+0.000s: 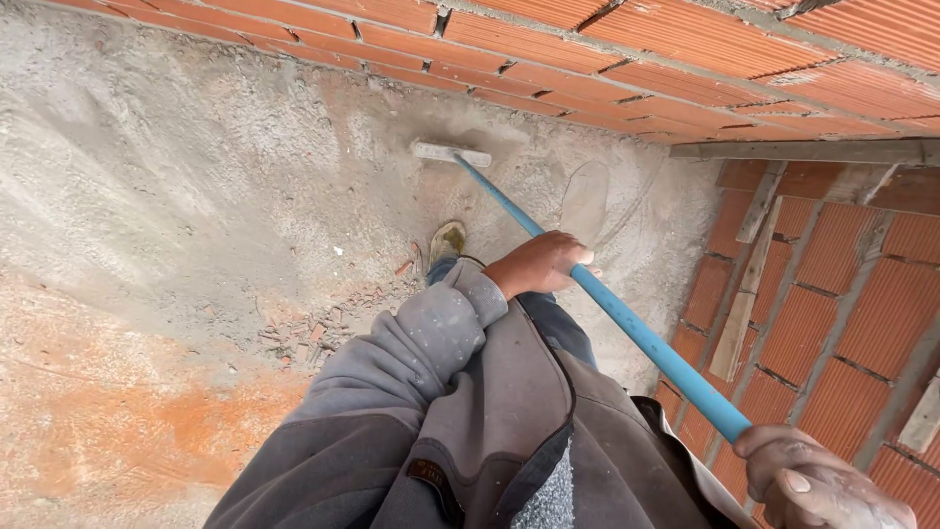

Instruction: Sweep the floor of a construction site using a broom to clear dust and debris.

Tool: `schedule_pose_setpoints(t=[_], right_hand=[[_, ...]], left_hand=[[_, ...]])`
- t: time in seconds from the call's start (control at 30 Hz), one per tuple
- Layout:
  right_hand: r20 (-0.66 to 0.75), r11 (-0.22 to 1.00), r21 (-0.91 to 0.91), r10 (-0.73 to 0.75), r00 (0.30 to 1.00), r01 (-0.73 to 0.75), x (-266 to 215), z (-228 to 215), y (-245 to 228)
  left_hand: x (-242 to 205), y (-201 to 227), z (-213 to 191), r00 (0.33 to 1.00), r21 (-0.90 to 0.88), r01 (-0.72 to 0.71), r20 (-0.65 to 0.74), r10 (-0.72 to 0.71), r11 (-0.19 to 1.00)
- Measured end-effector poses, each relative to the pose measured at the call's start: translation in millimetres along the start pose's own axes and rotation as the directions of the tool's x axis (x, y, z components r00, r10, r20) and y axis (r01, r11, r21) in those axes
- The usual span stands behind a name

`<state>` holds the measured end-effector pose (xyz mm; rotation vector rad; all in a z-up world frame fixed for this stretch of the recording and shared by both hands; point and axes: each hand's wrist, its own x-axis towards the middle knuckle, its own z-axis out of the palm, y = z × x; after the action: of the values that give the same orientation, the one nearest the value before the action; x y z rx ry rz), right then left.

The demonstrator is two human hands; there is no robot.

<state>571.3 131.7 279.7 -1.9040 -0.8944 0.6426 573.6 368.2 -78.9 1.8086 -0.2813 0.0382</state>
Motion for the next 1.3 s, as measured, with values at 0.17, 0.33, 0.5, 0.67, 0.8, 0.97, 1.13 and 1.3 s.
schedule_pose_setpoints(t=[0.17,0.33,0.5,0.67,0.8,0.97,1.13,1.3], right_hand=[[-0.056,0.981,-0.174,-0.1,0.993,0.089,69,68,-16],[0.058,0.971,-0.068,-0.227,0.972,0.23,88,86,-5],[0.176,0.972,0.058,-0.233,0.956,0.226,84,94,-10],[0.207,0.973,0.226,0.002,0.978,-0.05,16,25,22],[0.126,0.953,0.173,0.23,0.965,-0.25,-44,25,55],[0.174,0.942,0.294,-0.219,0.96,0.161,133,122,-44],[0.264,0.981,0.134,-0.171,0.949,0.139,170,199,-7],[0.146,0.995,0.01,0.099,0.984,-0.102,160,244,-9]], left_hand=[[16,-65,-19,0.994,-0.037,-0.092,-0.06,0.089,0.995],[-29,-60,-78,1.0,0.025,-0.008,-0.015,0.009,1.0],[-77,-48,-93,0.986,0.196,0.168,-0.042,-0.163,0.966],[-67,9,-96,0.985,0.142,0.022,-0.171,0.003,0.99],[-73,55,-126,0.995,0.195,0.095,-0.028,-0.092,0.976],[-127,44,-178,0.912,0.242,0.333,-0.328,-0.246,0.911],[-189,-51,-212,0.816,0.304,0.452,-0.52,-0.252,0.838],[-182,-124,-214,0.951,0.288,0.136,-0.306,-0.043,0.948]])
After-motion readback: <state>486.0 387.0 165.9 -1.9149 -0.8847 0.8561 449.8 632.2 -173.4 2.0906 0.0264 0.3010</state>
